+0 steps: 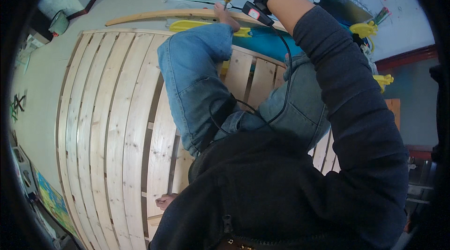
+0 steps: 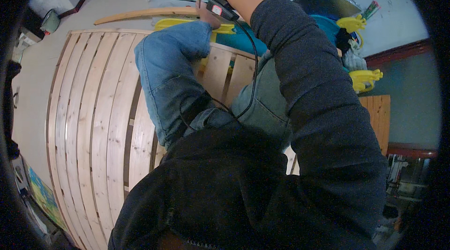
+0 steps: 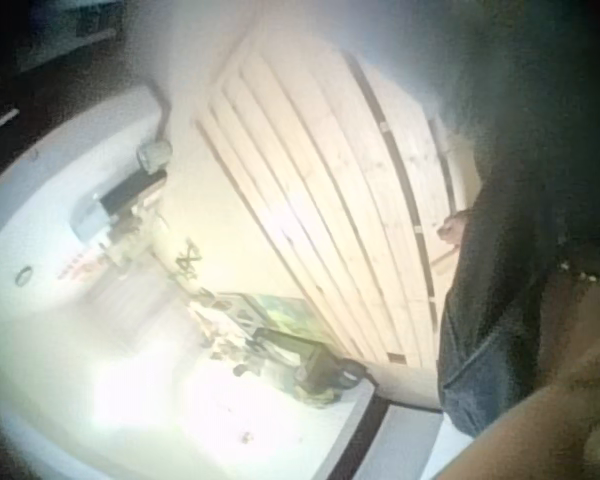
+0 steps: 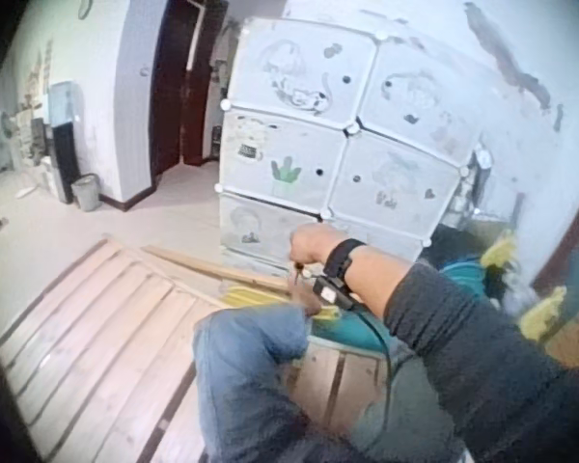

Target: The person is assembling a wooden structure by screwing a curved wooden piece onto a slatted wooden base. They use a screwdriver to tighten screws into pre-drilled holes while sitting on the structure.

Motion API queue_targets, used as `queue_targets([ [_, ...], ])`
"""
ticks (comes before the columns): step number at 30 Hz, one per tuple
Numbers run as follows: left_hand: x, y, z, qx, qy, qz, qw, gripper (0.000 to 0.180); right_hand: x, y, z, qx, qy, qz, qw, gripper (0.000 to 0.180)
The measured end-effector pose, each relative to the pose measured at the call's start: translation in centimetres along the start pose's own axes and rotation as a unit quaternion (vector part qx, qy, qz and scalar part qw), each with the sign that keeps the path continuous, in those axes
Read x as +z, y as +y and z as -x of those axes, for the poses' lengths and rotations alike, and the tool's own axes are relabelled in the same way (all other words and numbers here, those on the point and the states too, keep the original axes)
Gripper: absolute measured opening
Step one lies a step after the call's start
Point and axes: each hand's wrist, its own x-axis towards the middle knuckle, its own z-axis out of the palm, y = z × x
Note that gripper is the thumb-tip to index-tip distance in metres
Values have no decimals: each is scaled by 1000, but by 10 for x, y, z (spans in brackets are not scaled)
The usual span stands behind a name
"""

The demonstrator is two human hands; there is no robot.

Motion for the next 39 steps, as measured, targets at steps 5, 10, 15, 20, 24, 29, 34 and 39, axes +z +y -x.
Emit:
queue_targets([
  [5, 17, -15, -14, 1, -21, 21, 1000, 34, 18, 25, 29, 54, -84, 43, 994, 31],
  [10, 8, -6, -12, 8, -35, 7, 999, 35, 26, 36, 66, 66, -246, -31, 967, 30],
  [15, 3, 8, -18, 21, -51, 20, 998, 35, 64, 47, 93, 35, -304, -12, 952, 31],
  [20, -1, 17, -15, 22, -74, 18, 997, 36, 91, 51, 99, -6, -343, 31, 939, 35],
  [24, -3, 26, -5, 7, -97, 18, 995, 36, 92, 50, 92, 23, -356, 10, 934, 38],
  [29, -14, 40, -1, -3, -115, 30, 993, 37, 91, 55, 79, 85, -342, -53, 934, 42],
  [34, -26, 23, 1, -29, -111, 15, 993, 37, 82, 70, 80, 221, -391, -174, 876, 37],
  [39, -10, -21, -13, -46, -85, -3, 995, 38, 91, 68, 73, 177, -427, -96, 881, 40],
])
